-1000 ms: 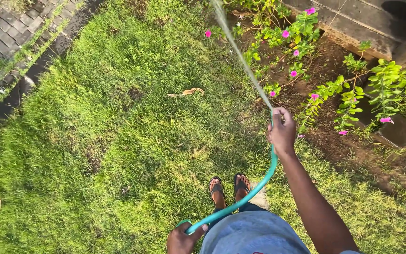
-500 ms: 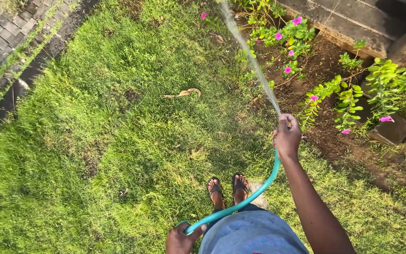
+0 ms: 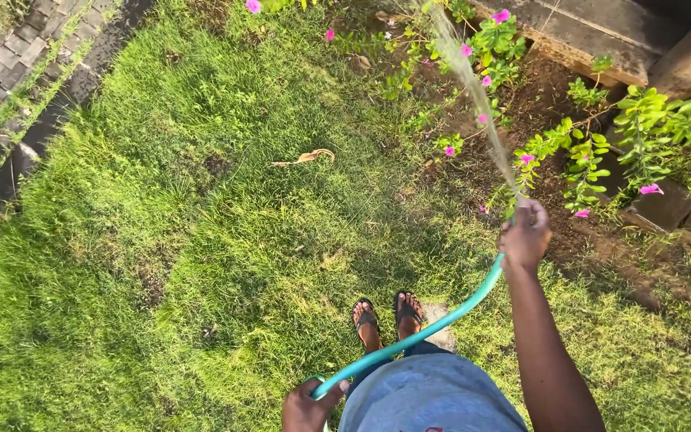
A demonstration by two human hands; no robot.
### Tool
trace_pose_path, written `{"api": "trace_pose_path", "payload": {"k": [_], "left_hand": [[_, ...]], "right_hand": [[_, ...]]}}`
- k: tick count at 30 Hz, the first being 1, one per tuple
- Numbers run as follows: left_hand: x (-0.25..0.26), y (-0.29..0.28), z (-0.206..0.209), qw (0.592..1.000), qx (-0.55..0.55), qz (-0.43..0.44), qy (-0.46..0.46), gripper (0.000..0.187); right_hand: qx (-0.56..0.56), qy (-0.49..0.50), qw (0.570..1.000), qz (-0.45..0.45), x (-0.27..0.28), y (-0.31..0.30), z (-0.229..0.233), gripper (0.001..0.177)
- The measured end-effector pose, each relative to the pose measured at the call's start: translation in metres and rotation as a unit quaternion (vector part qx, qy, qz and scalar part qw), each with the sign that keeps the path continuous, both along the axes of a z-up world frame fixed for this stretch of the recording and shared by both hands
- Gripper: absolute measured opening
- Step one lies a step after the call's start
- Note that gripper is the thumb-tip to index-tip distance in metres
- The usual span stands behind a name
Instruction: Watering garden plants, flowers, and the lawn using a hose.
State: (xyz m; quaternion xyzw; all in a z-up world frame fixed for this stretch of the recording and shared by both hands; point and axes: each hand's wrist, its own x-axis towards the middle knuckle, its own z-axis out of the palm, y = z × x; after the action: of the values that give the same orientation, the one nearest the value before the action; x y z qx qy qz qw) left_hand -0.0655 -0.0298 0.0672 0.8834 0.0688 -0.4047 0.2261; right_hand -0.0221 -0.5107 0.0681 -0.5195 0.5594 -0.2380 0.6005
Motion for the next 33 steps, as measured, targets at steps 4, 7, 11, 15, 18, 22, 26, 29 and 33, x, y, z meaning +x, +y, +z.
{"api": "trace_pose_path", "payload": {"k": [4, 7, 11, 15, 18, 22, 26, 29, 33], "left_hand": [[0.003, -0.004, 0.001, 1.0, 0.011, 0.005, 0.017, 0.056], [0.007, -0.011, 0.01, 1.0, 0.016, 0.014, 0.019, 0.053], [0.006, -0.012, 0.005, 1.0, 0.012, 0.008, 0.018, 0.053], [0.003, -0.008, -0.005, 1.0, 0.019, -0.007, 0.008, 0.057], [0.005, -0.011, -0.001, 0.999, 0.023, -0.012, 0.019, 0.058], [0.003, -0.011, 0.002, 0.999, 0.019, -0.014, 0.022, 0.054], [-0.001, -0.009, -0.005, 1.0, -0.003, -0.016, 0.006, 0.053], [0.0, -0.01, -0.005, 1.0, -0.005, -0.013, 0.008, 0.053], [0.002, -0.015, 0.002, 1.0, 0.003, -0.006, 0.018, 0.053]], "right_hand": [[-0.007, 0.007, 1.0, -0.014, -0.014, -0.011, 0.008, 0.022], [-0.023, 0.016, 1.0, -0.013, -0.021, -0.021, -0.006, 0.024], [-0.016, -0.004, 1.0, -0.008, -0.026, -0.021, -0.004, 0.02], [-0.045, 0.023, 0.999, -0.009, -0.033, -0.018, -0.013, 0.019], [-0.065, 0.013, 0.998, -0.006, -0.033, -0.018, -0.011, 0.019], [-0.029, 0.012, 0.998, -0.06, -0.032, -0.021, -0.009, 0.018], [-0.022, -0.016, 0.999, -0.038, -0.033, -0.028, -0.02, 0.018], [-0.016, -0.007, 0.999, -0.046, -0.031, -0.024, -0.015, 0.018], [-0.002, -0.023, 1.0, -0.021, -0.032, -0.021, -0.008, 0.018]]}}
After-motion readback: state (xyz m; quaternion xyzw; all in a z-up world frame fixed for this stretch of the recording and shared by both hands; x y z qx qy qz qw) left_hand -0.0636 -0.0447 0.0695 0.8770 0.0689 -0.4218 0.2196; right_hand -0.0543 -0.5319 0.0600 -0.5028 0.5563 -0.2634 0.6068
